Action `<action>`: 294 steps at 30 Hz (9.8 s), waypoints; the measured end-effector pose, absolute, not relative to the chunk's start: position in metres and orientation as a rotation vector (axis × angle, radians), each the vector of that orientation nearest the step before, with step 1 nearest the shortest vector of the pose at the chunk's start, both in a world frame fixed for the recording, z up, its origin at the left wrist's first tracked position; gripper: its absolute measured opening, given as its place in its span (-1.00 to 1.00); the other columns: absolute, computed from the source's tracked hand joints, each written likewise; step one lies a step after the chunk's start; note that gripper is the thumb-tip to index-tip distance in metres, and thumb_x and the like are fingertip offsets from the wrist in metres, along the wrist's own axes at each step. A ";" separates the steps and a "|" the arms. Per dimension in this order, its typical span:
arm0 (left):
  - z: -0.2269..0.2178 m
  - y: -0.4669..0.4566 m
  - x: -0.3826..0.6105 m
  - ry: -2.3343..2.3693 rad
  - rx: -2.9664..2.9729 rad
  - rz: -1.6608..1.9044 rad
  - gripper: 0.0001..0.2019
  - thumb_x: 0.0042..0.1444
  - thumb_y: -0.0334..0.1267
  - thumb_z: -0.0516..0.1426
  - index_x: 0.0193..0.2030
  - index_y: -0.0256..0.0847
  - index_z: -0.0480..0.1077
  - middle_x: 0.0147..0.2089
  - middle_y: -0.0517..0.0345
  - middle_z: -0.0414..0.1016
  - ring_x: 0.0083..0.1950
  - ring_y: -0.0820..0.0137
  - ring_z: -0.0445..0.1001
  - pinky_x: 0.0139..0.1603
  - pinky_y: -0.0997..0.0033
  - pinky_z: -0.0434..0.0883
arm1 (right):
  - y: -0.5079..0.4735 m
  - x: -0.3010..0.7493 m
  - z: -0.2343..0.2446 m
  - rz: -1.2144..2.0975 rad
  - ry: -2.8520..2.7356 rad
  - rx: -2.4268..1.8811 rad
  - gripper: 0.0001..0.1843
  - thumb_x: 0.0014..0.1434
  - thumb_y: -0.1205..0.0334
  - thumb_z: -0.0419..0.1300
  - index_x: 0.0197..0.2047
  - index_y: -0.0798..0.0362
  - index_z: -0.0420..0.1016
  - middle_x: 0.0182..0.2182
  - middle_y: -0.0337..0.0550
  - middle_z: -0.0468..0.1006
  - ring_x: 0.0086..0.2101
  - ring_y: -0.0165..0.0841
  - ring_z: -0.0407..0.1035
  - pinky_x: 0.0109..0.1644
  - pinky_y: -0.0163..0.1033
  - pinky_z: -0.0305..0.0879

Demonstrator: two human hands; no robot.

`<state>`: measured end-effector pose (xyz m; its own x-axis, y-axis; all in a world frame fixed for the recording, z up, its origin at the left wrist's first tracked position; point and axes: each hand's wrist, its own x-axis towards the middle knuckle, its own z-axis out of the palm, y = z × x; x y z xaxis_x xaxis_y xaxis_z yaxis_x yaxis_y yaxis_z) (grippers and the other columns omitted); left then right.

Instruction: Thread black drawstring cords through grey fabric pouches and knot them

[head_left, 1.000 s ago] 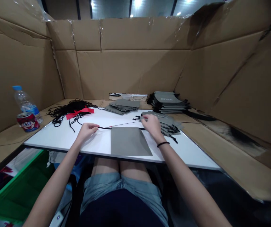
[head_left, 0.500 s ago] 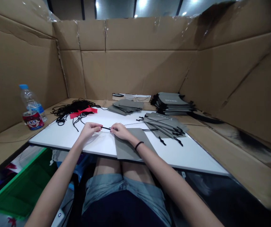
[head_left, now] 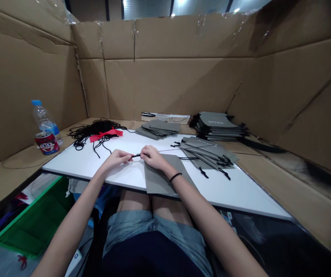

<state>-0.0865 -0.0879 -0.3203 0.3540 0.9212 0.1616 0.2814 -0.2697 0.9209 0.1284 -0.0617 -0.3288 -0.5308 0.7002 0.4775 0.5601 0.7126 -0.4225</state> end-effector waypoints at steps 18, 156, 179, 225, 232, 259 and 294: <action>-0.311 -0.101 -0.077 0.824 1.621 0.818 -0.65 -0.13 -0.06 0.30 -0.30 -0.32 0.60 -0.37 -0.02 0.55 -0.38 0.39 0.38 -0.37 0.43 0.30 | -0.075 0.123 -0.315 0.519 -2.310 -0.727 -0.76 0.29 0.22 -0.03 -0.37 0.05 0.37 -0.31 -0.14 0.41 -0.20 -0.32 0.23 0.00 -0.19 0.16; -0.341 -0.088 -0.052 1.097 1.701 1.107 -0.88 0.12 -0.23 0.05 -0.38 -0.19 0.23 -0.58 0.30 0.27 -0.52 0.48 0.25 -0.41 0.48 0.21 | -0.077 0.120 -0.319 0.221 -2.364 -0.857 -0.86 0.09 0.39 0.03 -0.38 0.07 0.41 -0.39 -0.13 0.42 -0.30 -0.31 0.22 -0.13 -0.21 0.16; -0.324 -0.095 -0.060 0.971 1.594 1.008 -0.78 -0.12 -0.16 0.23 -0.48 -0.25 0.33 -0.60 0.23 0.31 -0.58 0.55 0.23 -0.51 0.52 0.16 | -0.076 0.121 -0.321 0.215 -2.424 -0.766 -0.87 0.08 0.41 0.01 -0.39 0.06 0.36 -0.39 -0.14 0.41 -0.31 -0.32 0.22 -0.16 -0.22 0.16; -0.341 -0.091 -0.050 0.961 1.780 1.116 -0.53 0.11 0.28 -0.10 -0.36 -0.14 0.10 -0.55 0.33 0.15 -0.55 0.49 0.09 -0.51 0.46 0.12 | -0.077 0.117 -0.323 0.520 -2.164 -0.879 -0.85 0.06 0.43 0.03 -0.50 0.05 0.25 -0.46 -0.25 0.34 -0.30 -0.40 0.20 -0.16 -0.30 0.08; -0.337 -0.092 -0.048 0.944 1.765 1.153 -0.59 0.17 0.20 -0.10 -0.33 -0.15 0.11 -0.55 0.33 0.21 -0.55 0.50 0.13 -0.51 0.49 0.12 | -0.074 0.119 -0.323 0.378 -2.161 -0.892 -0.84 0.04 0.46 0.01 -0.51 0.05 0.25 -0.49 -0.27 0.33 -0.35 -0.41 0.19 -0.20 -0.31 0.08; -0.328 -0.100 -0.050 1.092 1.715 1.056 -0.61 -0.04 0.10 0.12 -0.51 -0.23 0.25 -0.68 0.35 0.10 -0.69 0.58 0.07 -0.65 0.54 -0.01 | -0.082 0.122 -0.323 0.014 -2.284 -0.964 -0.84 0.12 0.42 0.07 -0.34 0.07 0.47 -0.38 -0.20 0.46 -0.28 -0.38 0.26 -0.14 -0.28 0.11; -0.334 -0.096 -0.050 1.245 2.016 0.968 -0.74 0.08 -0.18 -0.10 -0.60 -0.14 0.08 -0.64 0.25 0.21 -0.55 0.42 0.23 -0.45 0.42 0.16 | -0.084 0.116 -0.319 -0.469 -2.458 -0.987 -0.87 0.19 0.30 0.09 -0.38 0.07 0.42 -0.38 -0.11 0.47 -0.30 -0.32 0.22 -0.22 -0.19 0.01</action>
<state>-0.0495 -0.0963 -0.3341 0.3031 0.9112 0.2790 0.4953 -0.4008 0.7708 0.1162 -0.0839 -0.3193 -0.6439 0.5605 0.5207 0.7130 0.6866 0.1425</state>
